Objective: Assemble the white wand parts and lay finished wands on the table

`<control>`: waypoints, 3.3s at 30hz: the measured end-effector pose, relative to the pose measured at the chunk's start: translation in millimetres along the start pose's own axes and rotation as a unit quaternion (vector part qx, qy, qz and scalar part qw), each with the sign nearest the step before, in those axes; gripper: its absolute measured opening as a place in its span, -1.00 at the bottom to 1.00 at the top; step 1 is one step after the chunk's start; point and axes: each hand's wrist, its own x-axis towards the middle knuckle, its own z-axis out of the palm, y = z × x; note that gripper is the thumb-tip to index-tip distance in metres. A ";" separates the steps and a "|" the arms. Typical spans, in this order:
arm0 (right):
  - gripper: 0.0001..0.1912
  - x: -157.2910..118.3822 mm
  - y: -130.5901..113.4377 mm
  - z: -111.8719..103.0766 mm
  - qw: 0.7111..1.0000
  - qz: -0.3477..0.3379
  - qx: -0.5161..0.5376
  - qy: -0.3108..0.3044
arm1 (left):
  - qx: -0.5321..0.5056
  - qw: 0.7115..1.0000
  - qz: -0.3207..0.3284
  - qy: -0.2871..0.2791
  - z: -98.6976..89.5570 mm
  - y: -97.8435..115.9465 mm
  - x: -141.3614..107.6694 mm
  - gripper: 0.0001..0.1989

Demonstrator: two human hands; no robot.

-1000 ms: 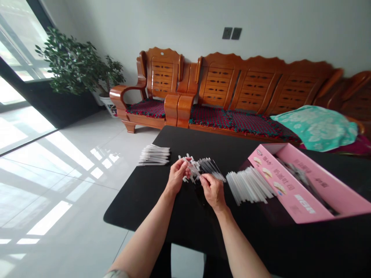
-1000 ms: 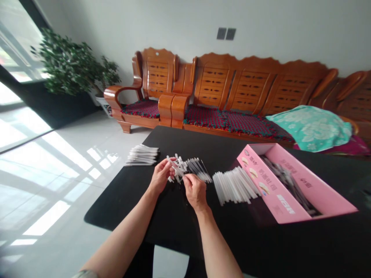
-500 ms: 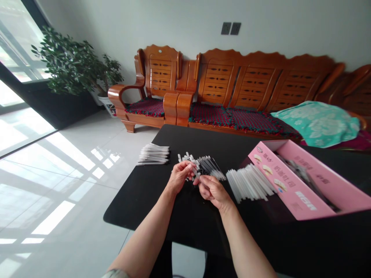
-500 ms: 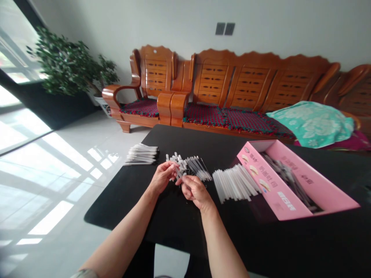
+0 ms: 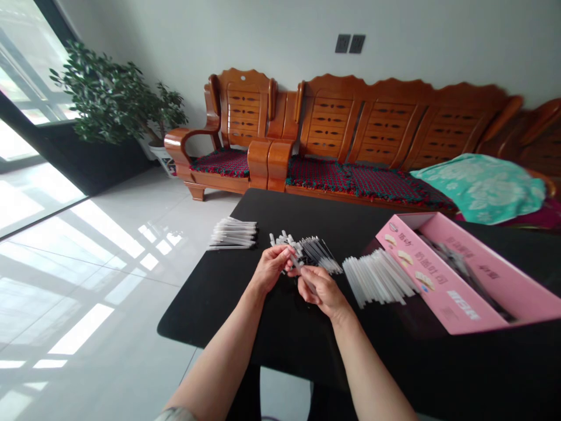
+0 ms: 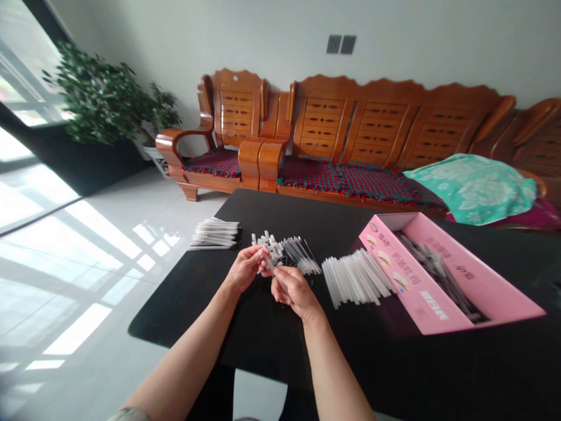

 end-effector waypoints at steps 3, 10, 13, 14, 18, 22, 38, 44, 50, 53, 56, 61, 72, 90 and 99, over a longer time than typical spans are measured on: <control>-0.56 -0.6 -2.7 -0.9 1.000 -0.016 -0.005 0.015 | -0.001 1.000 0.013 0.012 1.5 -2.5 0.8 -0.67; -0.62 3.0 -3.6 14.8 0.941 -0.151 -0.263 0.152 | -0.028 0.997 0.041 0.052 0.7 -1.6 3.2 -0.68; -0.58 1.9 -1.7 12.7 0.986 -0.079 -0.124 0.082 | -0.037 0.999 0.022 0.024 0.8 2.2 1.0 -0.69; -0.56 1.4 -1.2 10.7 0.995 -0.049 -0.069 0.049 | -0.038 0.999 0.012 0.012 1.5 2.6 0.1 -0.69; -0.56 0.6 -0.2 3.9 1.000 -0.009 0.011 0.004 | -0.027 1.000 0.002 0.002 3.3 -0.6 0.7 -0.69; -0.61 0.0 1.3 3.9 0.969 -0.122 -0.187 0.101 | -0.045 0.994 0.056 0.085 -6.4 1.1 9.9 -0.68; -0.68 -10.5 5.3 -59.5 0.710 -0.197 -0.471 0.484 | 0.447 0.859 0.175 0.176 -5.5 -7.5 3.5 -0.83; -0.79 -44.9 6.8 -129.8 0.503 -0.130 -0.565 0.641 | 0.540 0.805 0.179 0.169 -8.1 -13.5 5.4 -0.85; -0.80 -49.8 14.3 -141.4 0.461 -0.102 -0.583 0.661 | 0.538 0.804 0.190 0.165 -8.1 -13.0 4.6 -0.85; -0.80 -44.3 10.5 -132.4 0.457 -0.134 -0.591 0.651 | 0.536 0.805 0.192 0.164 -8.1 -11.7 3.7 -0.85; -0.82 -32.4 7.6 -111.8 0.480 -0.189 -0.588 0.623 | 0.534 0.807 0.191 0.167 -8.1 -11.1 3.2 -0.85; -0.82 -7.7 11.2 -66.5 0.563 -0.267 -0.584 0.520 | 0.527 0.803 0.204 0.188 -9.2 -9.2 3.5 -0.87; -0.79 -4.1 21.3 -61.7 0.599 -0.258 -0.575 0.494 | 0.590 0.686 0.186 0.384 -43.1 12.3 1.8 -0.71; -0.76 -2.4 23.3 -62.0 0.622 -0.241 -0.553 0.500 | 0.653 0.613 0.071 0.440 -59.8 19.1 -3.6 -0.78; -0.76 -2.3 22.8 -60.9 0.628 -0.241 -0.544 0.501 | 0.671 0.613 0.063 0.412 -55.3 18.3 -5.9 -0.71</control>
